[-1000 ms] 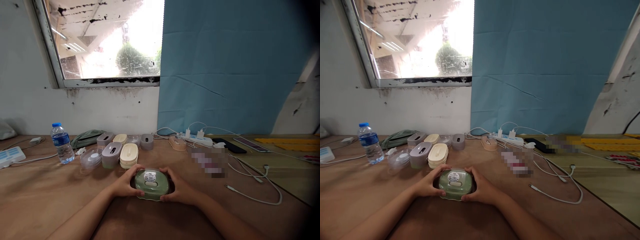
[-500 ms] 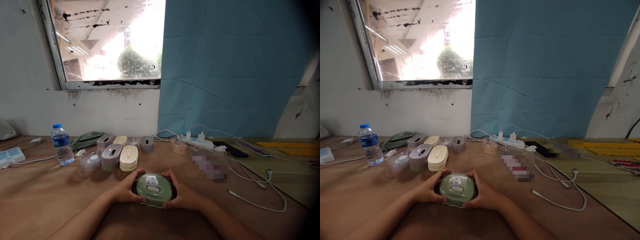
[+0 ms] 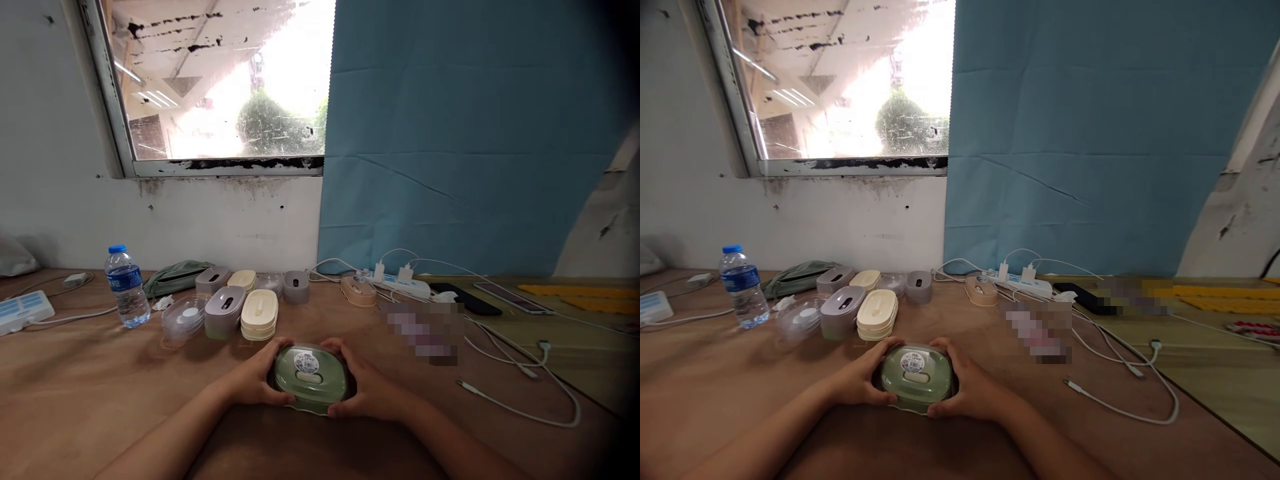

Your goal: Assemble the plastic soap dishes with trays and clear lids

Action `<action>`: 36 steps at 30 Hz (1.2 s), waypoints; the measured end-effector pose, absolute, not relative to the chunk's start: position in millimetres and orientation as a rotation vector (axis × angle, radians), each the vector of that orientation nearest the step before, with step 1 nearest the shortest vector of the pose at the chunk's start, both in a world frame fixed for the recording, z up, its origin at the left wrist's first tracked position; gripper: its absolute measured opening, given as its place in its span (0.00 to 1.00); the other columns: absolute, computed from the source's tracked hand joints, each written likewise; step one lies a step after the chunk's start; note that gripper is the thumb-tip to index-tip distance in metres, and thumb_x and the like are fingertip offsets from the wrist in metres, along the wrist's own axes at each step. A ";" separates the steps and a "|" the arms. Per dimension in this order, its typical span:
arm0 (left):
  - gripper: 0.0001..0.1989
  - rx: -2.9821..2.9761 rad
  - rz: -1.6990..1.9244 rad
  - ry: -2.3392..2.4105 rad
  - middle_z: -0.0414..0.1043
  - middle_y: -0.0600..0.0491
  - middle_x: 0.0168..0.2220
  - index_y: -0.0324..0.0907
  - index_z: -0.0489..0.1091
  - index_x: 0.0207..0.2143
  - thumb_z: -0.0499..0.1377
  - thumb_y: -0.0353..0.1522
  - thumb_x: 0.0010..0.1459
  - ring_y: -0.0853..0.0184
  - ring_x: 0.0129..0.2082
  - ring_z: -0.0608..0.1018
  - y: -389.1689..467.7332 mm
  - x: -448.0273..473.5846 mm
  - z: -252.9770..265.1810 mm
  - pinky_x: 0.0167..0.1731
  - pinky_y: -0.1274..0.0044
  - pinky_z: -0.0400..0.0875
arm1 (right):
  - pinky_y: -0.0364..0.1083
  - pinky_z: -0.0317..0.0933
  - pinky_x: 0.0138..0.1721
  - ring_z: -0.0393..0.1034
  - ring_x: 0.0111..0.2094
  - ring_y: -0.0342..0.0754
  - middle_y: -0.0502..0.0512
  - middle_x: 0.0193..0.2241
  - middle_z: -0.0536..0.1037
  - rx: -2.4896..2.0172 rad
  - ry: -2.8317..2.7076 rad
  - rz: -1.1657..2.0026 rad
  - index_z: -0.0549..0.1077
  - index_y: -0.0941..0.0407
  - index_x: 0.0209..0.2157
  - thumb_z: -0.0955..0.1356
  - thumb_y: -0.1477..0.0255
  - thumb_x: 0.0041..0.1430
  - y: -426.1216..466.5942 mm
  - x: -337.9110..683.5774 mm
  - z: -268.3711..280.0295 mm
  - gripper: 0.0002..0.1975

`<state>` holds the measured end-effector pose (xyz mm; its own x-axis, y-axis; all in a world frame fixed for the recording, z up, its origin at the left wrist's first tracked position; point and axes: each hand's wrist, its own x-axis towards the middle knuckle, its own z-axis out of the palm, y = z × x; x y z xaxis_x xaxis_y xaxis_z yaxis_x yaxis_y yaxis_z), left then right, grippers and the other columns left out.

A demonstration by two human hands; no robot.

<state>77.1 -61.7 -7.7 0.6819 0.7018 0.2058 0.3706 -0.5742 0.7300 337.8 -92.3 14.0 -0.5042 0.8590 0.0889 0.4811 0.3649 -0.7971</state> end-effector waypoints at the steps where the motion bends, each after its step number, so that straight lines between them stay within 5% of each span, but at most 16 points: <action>1: 0.44 2.224 0.633 0.823 0.53 0.43 0.56 0.41 0.46 0.57 0.65 0.39 0.40 0.55 0.54 0.59 -61.6 77.1 -7.7 0.53 0.67 0.55 | 0.50 0.53 0.51 0.56 0.51 0.53 0.54 0.50 0.59 -1.144 -2.154 0.982 0.55 0.50 0.52 0.74 0.63 0.32 -93.1 337.4 15.1 0.43; 13: 0.49 2.332 0.674 0.810 0.47 0.40 0.57 0.42 0.40 0.58 0.64 0.44 0.39 0.52 0.57 0.54 -58.2 75.5 -12.0 0.54 0.63 0.51 | 0.51 0.52 0.52 0.57 0.51 0.54 0.53 0.50 0.61 -1.006 -2.296 0.919 0.62 0.48 0.50 0.74 0.66 0.33 -85.5 341.7 11.0 0.38; 17: 0.38 2.419 1.138 0.786 0.43 0.40 0.55 0.40 0.45 0.55 0.56 0.48 0.47 0.52 0.58 0.47 -55.5 74.6 -12.4 0.56 0.61 0.43 | 0.51 0.51 0.52 0.58 0.51 0.55 0.53 0.49 0.63 -1.015 -2.282 0.782 0.65 0.49 0.49 0.75 0.64 0.30 -72.5 346.2 3.1 0.39; 23: 0.26 2.209 1.678 0.942 0.49 0.44 0.47 0.42 0.49 0.47 0.44 0.50 0.53 0.56 0.52 0.56 -48.3 73.8 -22.1 0.52 0.64 0.50 | 0.52 0.51 0.52 0.58 0.50 0.54 0.55 0.47 0.65 -1.109 -1.935 0.407 0.63 0.54 0.49 0.72 0.63 0.38 -49.0 355.8 -7.9 0.34; 33: 0.20 2.206 1.658 1.454 0.53 0.47 0.43 0.42 0.49 0.42 0.54 0.33 0.49 0.57 0.48 0.60 -48.2 80.6 -18.7 0.48 0.64 0.53 | 0.51 0.50 0.52 0.51 0.54 0.56 0.59 0.51 0.56 -1.398 -1.525 -0.280 0.58 0.55 0.53 0.64 0.59 0.51 15.1 368.2 -6.1 0.29; 36: 0.19 2.186 1.652 1.496 0.53 0.47 0.43 0.42 0.49 0.42 0.53 0.33 0.48 0.57 0.48 0.60 -47.0 79.6 -18.2 0.47 0.64 0.54 | 0.57 0.49 0.50 0.52 0.52 0.61 0.63 0.52 0.54 -1.476 -1.389 -0.364 0.59 0.56 0.53 0.64 0.58 0.50 41.9 377.3 -7.1 0.30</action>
